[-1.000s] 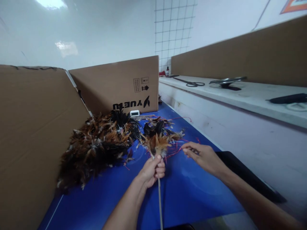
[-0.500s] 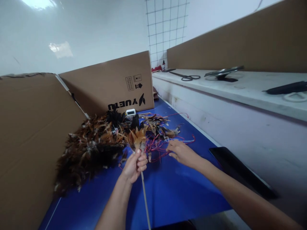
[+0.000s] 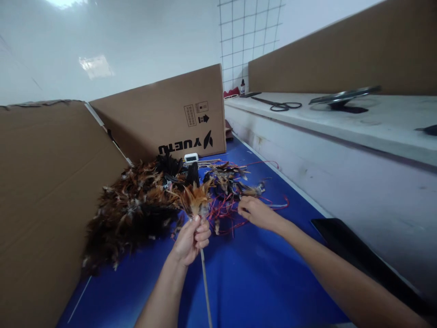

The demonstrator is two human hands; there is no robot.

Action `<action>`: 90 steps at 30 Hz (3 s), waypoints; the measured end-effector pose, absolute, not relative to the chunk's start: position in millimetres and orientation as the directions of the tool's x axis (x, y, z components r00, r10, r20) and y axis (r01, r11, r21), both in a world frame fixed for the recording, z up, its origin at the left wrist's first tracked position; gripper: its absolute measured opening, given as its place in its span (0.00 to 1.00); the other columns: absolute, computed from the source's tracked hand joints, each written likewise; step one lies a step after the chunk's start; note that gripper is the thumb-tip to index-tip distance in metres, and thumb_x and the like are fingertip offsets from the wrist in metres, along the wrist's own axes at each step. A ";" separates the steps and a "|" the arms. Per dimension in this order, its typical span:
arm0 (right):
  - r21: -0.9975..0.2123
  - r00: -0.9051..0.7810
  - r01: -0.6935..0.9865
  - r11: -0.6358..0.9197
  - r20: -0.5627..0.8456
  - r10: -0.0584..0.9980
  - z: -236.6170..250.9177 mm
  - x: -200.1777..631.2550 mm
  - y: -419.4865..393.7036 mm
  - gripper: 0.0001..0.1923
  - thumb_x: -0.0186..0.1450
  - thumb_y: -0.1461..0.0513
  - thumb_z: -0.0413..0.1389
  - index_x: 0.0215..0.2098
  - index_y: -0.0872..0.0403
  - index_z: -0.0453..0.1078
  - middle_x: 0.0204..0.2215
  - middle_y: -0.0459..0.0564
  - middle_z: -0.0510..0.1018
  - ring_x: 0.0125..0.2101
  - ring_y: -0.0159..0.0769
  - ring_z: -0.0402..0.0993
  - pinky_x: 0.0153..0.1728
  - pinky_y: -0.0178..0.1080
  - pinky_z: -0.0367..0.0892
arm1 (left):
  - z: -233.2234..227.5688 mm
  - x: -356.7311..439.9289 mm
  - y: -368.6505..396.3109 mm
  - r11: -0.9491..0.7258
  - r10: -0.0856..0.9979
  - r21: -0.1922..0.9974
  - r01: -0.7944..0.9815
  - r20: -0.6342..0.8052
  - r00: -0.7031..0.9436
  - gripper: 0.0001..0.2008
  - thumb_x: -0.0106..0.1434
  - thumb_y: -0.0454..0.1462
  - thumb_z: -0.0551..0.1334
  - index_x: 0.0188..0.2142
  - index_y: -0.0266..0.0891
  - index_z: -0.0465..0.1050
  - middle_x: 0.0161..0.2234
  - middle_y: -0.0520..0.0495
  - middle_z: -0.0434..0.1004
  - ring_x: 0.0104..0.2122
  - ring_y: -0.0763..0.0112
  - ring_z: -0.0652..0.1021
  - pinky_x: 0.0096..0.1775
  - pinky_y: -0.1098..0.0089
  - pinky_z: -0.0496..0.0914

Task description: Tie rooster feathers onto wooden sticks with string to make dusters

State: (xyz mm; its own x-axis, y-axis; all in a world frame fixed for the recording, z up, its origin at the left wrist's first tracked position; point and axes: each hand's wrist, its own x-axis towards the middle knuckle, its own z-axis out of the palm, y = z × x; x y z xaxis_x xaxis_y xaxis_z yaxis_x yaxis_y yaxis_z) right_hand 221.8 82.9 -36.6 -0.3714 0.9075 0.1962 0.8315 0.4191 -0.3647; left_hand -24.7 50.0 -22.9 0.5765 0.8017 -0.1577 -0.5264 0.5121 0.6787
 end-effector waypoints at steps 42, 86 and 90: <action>-0.763 0.096 0.642 0.074 0.176 0.980 16.5 281.2 -3.6 0.11 0.59 0.55 0.52 0.29 0.52 0.71 0.14 0.39 0.58 0.16 0.26 0.54 0.17 0.30 0.51 | -0.6 5.5 44.1 0.453 0.847 0.779 -0.433 -0.223 0.483 0.15 0.59 0.41 0.59 0.26 0.37 0.52 0.23 0.58 0.48 0.17 0.87 0.51 0.15 0.83 0.45; -0.502 -0.289 0.826 0.254 0.009 0.957 49.4 256.3 16.8 0.08 0.58 0.60 0.50 0.25 0.49 0.71 0.13 0.40 0.62 0.16 0.27 0.56 0.18 0.31 0.51 | -25.3 52.8 54.4 0.554 0.695 0.791 -0.259 -0.269 0.667 0.19 0.55 0.47 0.61 0.25 0.38 0.53 0.22 0.58 0.49 0.17 0.86 0.51 0.16 0.82 0.44; -0.436 -0.324 0.827 0.354 0.146 0.935 54.3 256.5 15.6 0.08 0.60 0.60 0.50 0.28 0.49 0.72 0.21 0.42 0.73 0.21 0.30 0.66 0.23 0.32 0.57 | -20.8 54.1 50.9 0.514 0.707 0.838 -0.180 -0.296 0.642 0.21 0.53 0.48 0.61 0.24 0.39 0.52 0.20 0.59 0.47 0.17 0.85 0.52 0.17 0.80 0.43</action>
State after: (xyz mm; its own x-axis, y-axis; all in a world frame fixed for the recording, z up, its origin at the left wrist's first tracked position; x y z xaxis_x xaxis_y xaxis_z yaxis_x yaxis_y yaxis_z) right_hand 256.5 15.6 54.3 -0.3236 0.9349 0.1460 0.8272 0.3544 -0.4361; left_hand 54.1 50.9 -20.8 0.6422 0.7071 -0.2959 -0.1801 0.5145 0.8384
